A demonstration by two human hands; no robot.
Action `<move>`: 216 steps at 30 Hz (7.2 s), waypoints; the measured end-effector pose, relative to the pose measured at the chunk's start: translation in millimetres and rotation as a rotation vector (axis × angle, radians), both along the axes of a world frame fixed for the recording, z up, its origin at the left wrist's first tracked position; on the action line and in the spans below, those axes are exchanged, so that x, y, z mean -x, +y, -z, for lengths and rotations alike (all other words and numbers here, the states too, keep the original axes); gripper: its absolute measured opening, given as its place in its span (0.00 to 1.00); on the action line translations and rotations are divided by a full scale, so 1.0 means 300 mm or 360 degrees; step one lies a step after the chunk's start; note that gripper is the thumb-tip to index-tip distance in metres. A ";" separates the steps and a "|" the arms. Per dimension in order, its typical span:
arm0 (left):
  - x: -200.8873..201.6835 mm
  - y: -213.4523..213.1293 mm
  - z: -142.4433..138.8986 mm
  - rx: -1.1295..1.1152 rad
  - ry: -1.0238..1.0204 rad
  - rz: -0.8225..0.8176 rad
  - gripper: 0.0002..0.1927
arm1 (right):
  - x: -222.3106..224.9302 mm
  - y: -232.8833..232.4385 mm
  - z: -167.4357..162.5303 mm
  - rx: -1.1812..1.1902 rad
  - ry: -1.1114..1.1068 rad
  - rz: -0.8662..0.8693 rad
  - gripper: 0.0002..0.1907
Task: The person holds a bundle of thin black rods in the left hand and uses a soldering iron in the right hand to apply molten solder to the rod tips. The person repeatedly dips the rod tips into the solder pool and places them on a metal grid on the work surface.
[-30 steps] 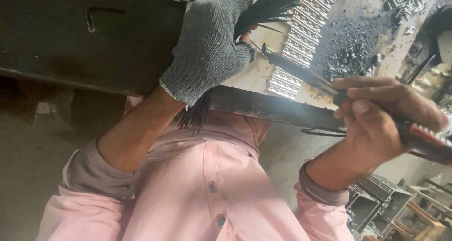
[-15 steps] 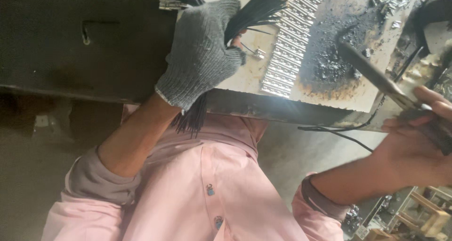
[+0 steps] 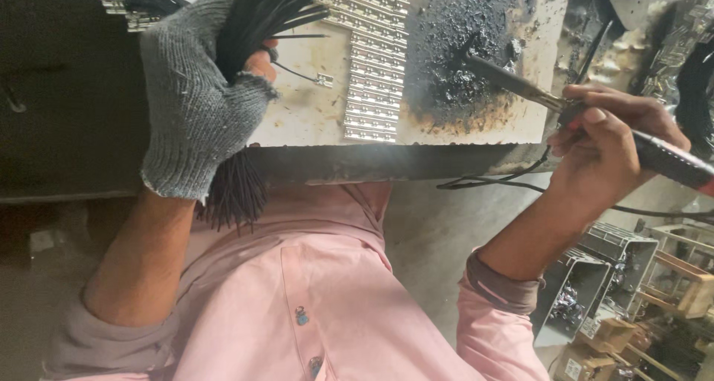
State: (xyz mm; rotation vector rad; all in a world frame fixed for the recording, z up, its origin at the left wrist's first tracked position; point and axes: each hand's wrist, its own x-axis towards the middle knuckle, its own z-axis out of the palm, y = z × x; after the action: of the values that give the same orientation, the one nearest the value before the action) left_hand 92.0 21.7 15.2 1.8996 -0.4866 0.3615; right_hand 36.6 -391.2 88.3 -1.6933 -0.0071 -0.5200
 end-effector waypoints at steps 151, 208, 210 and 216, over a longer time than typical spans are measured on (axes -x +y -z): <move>0.005 0.225 0.104 -0.0431 0.0365 -0.0543 0.03 | 0.047 -0.112 0.071 -0.0096 -0.0070 0.0147 0.13; -0.112 -0.049 0.026 0.0237 0.0124 -0.0188 0.06 | 0.085 -0.088 0.092 -0.0227 -0.0242 0.0297 0.09; -0.064 0.004 0.040 0.0273 0.0150 -0.0269 0.04 | 0.081 -0.080 0.095 -0.0211 -0.0220 0.0275 0.10; 0.060 0.188 0.022 -0.0157 0.0599 -0.0523 0.02 | 0.053 -0.047 0.074 -0.0178 -0.0116 0.0236 0.11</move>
State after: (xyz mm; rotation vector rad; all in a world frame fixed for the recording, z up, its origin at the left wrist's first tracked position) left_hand 74.1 78.0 8.7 2.0861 0.0609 0.1853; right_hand 20.8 -405.4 66.1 -1.5721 0.0939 -0.6804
